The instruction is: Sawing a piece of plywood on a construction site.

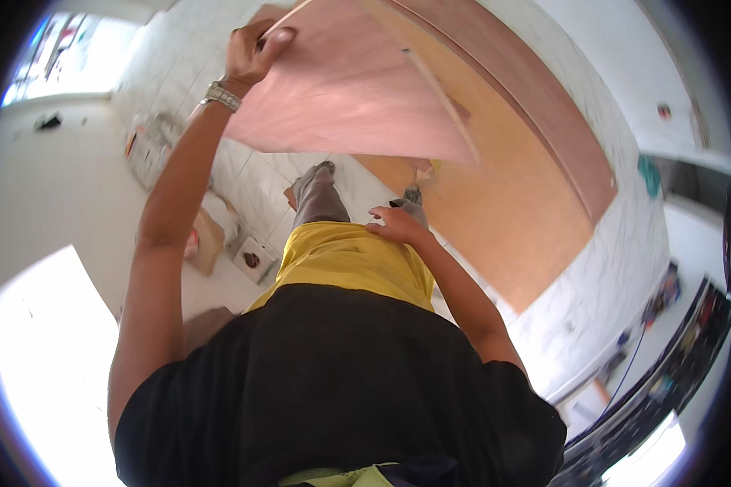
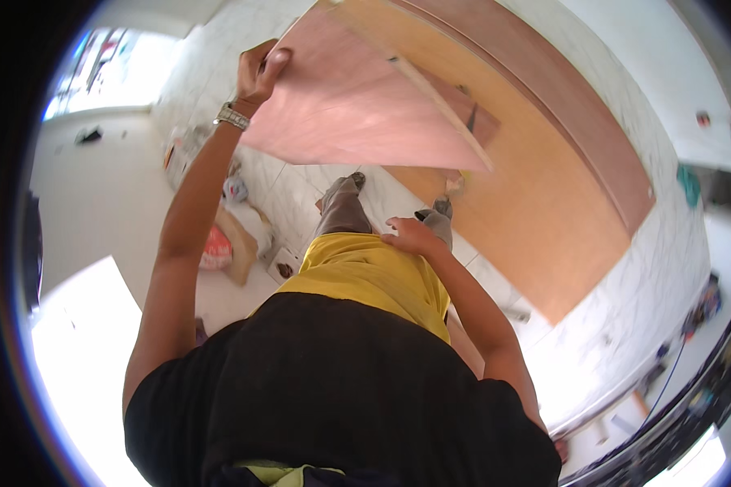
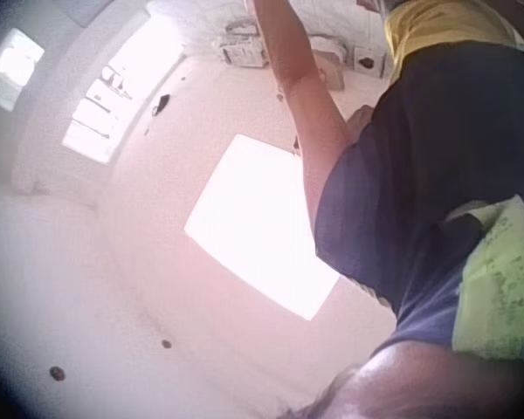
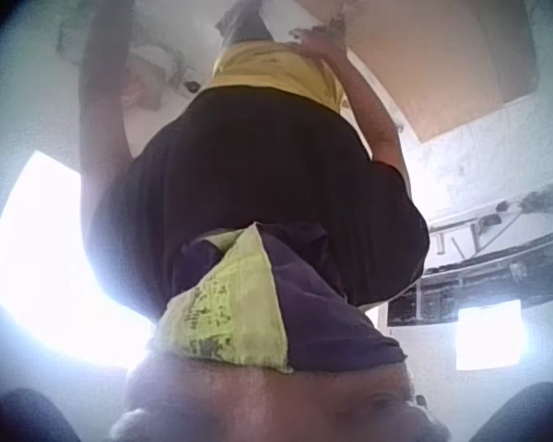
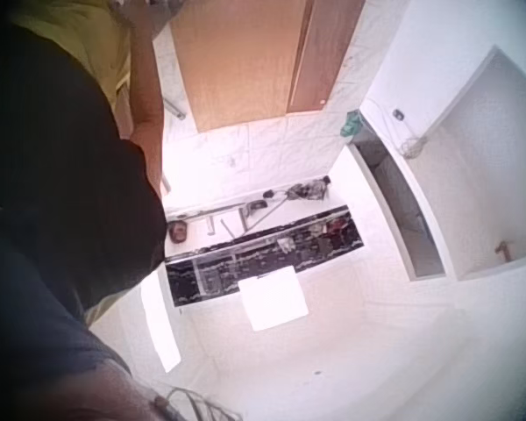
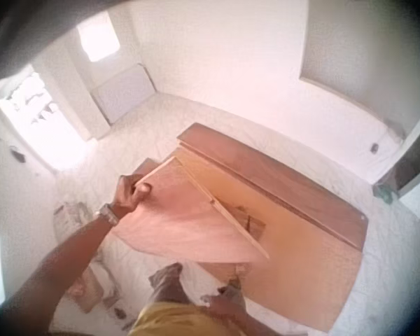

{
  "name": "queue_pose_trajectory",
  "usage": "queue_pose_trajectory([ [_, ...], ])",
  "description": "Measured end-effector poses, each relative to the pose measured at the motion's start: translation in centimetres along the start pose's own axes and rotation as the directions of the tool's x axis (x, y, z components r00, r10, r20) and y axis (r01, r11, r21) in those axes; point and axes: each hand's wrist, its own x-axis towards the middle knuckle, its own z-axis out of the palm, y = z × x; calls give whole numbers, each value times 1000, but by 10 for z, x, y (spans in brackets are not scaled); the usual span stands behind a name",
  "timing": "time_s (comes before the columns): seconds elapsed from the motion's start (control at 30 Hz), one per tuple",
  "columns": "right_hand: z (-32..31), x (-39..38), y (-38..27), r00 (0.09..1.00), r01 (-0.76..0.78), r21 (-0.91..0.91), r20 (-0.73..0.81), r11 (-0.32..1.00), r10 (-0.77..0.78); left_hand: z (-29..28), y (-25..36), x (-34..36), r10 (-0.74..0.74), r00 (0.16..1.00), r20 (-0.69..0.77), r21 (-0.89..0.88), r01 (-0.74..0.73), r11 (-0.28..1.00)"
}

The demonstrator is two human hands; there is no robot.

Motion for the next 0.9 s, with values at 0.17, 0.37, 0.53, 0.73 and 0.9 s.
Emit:
queue_pose_trajectory([
  [0.17,138,44,-66,973,-231,-66,-41,971,228,62,-141,14,134,958,255,-83,-116,990],
  [0.37,207,46,-154,742,-277,558,-392,782,543,124,-226,54,334,805,490,-245,-240,939],
  [0.53,234,42,-201,762,-342,713,-171,612,625,183,-195,78,469,599,649,-391,-266,881],
  [0.73,241,73,-60,918,-153,836,-77,527,390,347,-156,83,684,372,628,-501,-479,721],
  [0.9,191,78,179,251,101,750,-655,654,712,486,-173,38,616,224,755,-452,-502,737],
])
